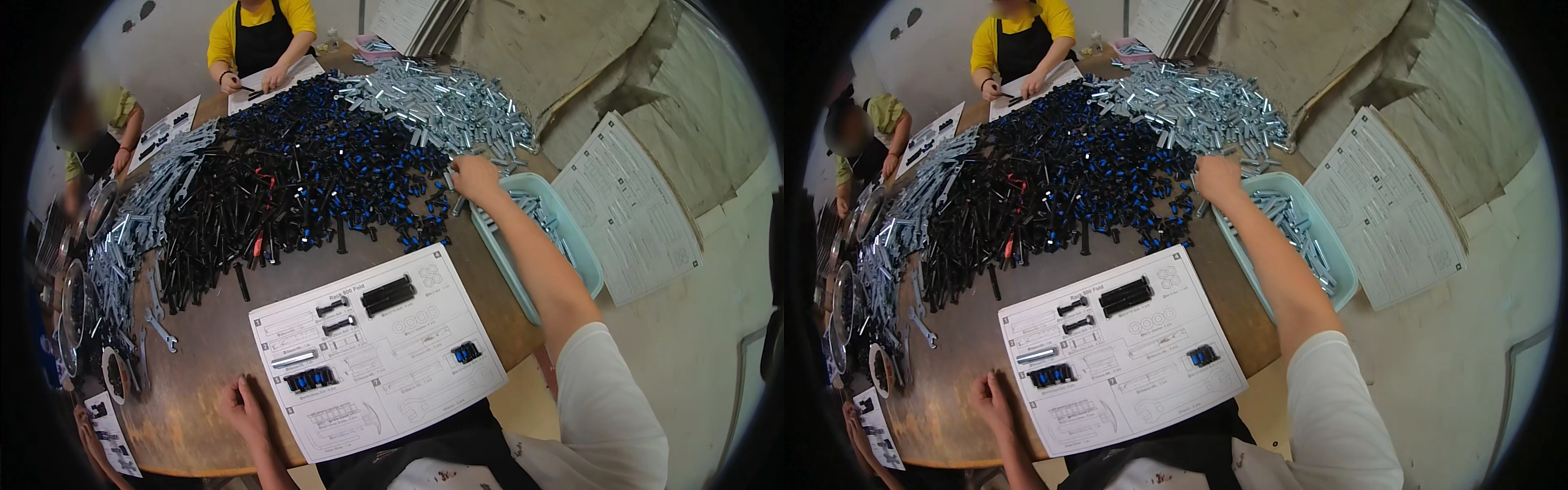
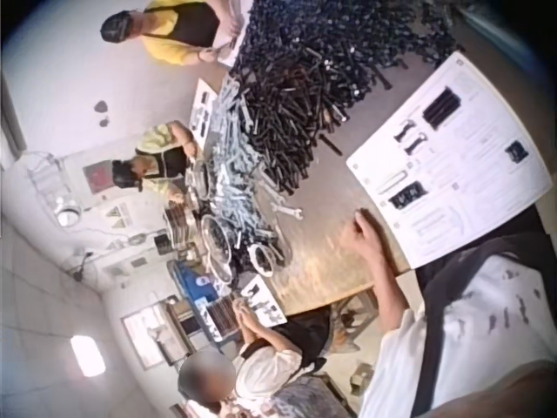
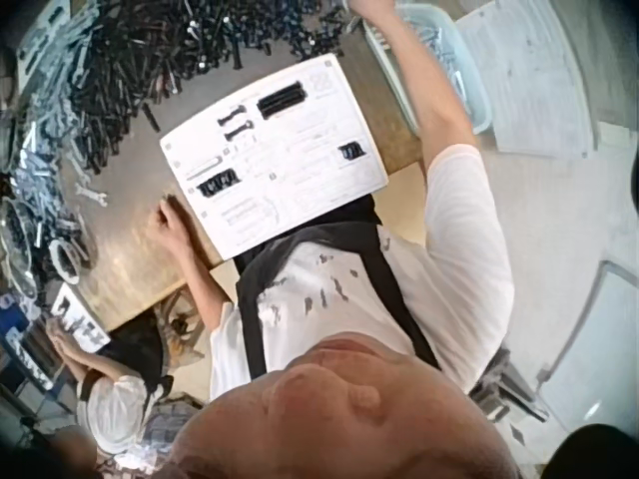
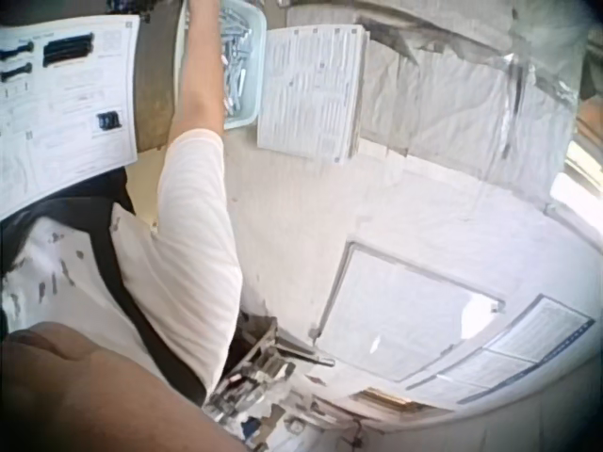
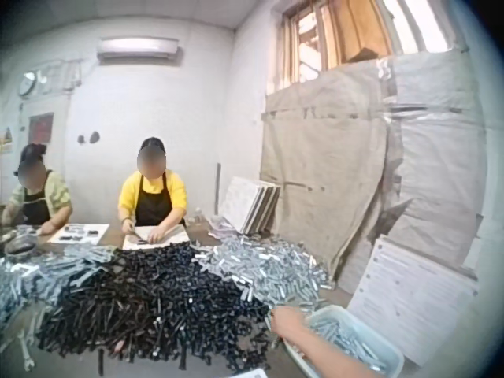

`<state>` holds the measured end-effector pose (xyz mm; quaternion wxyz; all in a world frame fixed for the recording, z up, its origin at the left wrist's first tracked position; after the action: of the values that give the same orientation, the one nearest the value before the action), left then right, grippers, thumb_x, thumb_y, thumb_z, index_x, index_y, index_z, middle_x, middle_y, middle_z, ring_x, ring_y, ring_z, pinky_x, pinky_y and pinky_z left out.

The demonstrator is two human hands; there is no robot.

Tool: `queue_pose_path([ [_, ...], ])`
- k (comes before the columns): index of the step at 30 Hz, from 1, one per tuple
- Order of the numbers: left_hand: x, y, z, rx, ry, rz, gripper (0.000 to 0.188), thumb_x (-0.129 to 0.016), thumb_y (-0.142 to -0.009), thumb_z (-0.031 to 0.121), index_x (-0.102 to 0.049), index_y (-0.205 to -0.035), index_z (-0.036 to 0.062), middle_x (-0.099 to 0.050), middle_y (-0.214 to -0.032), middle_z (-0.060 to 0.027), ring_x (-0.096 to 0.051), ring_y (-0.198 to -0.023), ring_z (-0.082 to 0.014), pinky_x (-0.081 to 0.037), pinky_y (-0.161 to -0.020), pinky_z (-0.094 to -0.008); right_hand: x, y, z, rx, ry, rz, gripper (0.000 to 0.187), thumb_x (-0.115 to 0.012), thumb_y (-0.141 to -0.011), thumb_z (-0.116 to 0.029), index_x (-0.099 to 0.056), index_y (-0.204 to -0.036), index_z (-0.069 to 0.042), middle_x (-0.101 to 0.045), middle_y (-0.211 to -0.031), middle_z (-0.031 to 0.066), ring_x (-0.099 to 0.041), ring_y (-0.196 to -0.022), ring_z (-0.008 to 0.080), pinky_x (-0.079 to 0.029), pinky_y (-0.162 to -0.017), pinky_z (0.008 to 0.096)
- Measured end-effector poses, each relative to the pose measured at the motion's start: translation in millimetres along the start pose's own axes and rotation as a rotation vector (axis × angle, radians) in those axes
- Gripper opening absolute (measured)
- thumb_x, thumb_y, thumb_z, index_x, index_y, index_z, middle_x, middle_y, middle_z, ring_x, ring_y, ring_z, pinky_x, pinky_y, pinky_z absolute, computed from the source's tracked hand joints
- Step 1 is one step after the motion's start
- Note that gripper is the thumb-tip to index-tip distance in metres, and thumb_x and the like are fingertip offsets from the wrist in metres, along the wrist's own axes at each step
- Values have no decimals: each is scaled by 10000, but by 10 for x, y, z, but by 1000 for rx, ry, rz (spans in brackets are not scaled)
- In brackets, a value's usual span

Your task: The person assembles small hardware components on a printed instruction sheet at a workbench. They pick up black plastic pieces, blue fasteners, and silver bolts, then place them into designated slots on the sheet. A wrench is briefly handled and placed on the sheet. The person repeats this process with multiple sets of components.

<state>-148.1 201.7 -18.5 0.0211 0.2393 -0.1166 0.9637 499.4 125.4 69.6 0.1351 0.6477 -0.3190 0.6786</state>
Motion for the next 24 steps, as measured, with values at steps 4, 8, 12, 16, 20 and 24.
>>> queue_pose_path([
  [4,38,23,-17,-12,9,13,171,-620,-981,133,-670,-939,-26,-600,-809,-28,-526,-739,-88,-443,-668,-247,-311,-294,-132,-165,110,-312,357,-719,-766,-332,-743,-993,-58,-721,-1019,174,-689,-996,344,-560,-815,459],
  [8,43,23,47,-24,-28,-10,168,-620,-980,128,-670,-962,-31,-617,-832,-45,-552,-758,-104,-463,-686,-257,-345,-335,-31,-256,101,-385,377,-690,-786,-319,-742,-1039,-44,-710,-1114,188,-683,-1054,345,-553,-875,444],
  [12,119,62,-6,15,-146,38,182,-640,-960,143,-686,-940,-31,-653,-815,-89,-590,-747,-146,-474,-694,-278,-307,-364,-102,-187,147,-438,372,-659,-793,-294,-738,-1042,-30,-708,-1136,182,-676,-1070,357,-543,-907,432],
  [16,56,4,235,-80,-162,20,178,-652,-953,153,-697,-945,-19,-666,-822,-93,-600,-754,-158,-478,-702,-284,-468,-304,20,-56,165,-452,385,-654,-759,-284,-738,-1013,-7,-700,-1095,230,-677,-1041,375,-537,-903,440],
  [20,67,32,258,-51,-66,61,161,-657,-951,141,-697,-945,-15,-664,-829,-81,-599,-762,-144,-474,-709,-277,-472,-322,61,-62,179,-413,375,-644,-755,-249,-724,-988,34,-693,-1077,259,-667,-1043,395,-530,-910,453],
  [24,65,33,326,-42,-78,68,161,-659,-952,142,-699,-949,-14,-664,-834,-70,-595,-766,-135,-473,-707,-272,-427,-311,141,-85,135,-293,386,-645,-752,-244,-710,-1005,40,-694,-1039,274,-668,-1012,416,-521,-903,469],
])
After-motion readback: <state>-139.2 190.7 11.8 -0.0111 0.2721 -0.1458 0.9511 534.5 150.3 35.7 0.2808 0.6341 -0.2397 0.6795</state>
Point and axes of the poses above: each hand's wrist, its own y-axis away from the middle knuckle, its own x-axis out of the back of the hand, z = x × y, the point moved 6 cm from there along -y, towards the middle knuckle
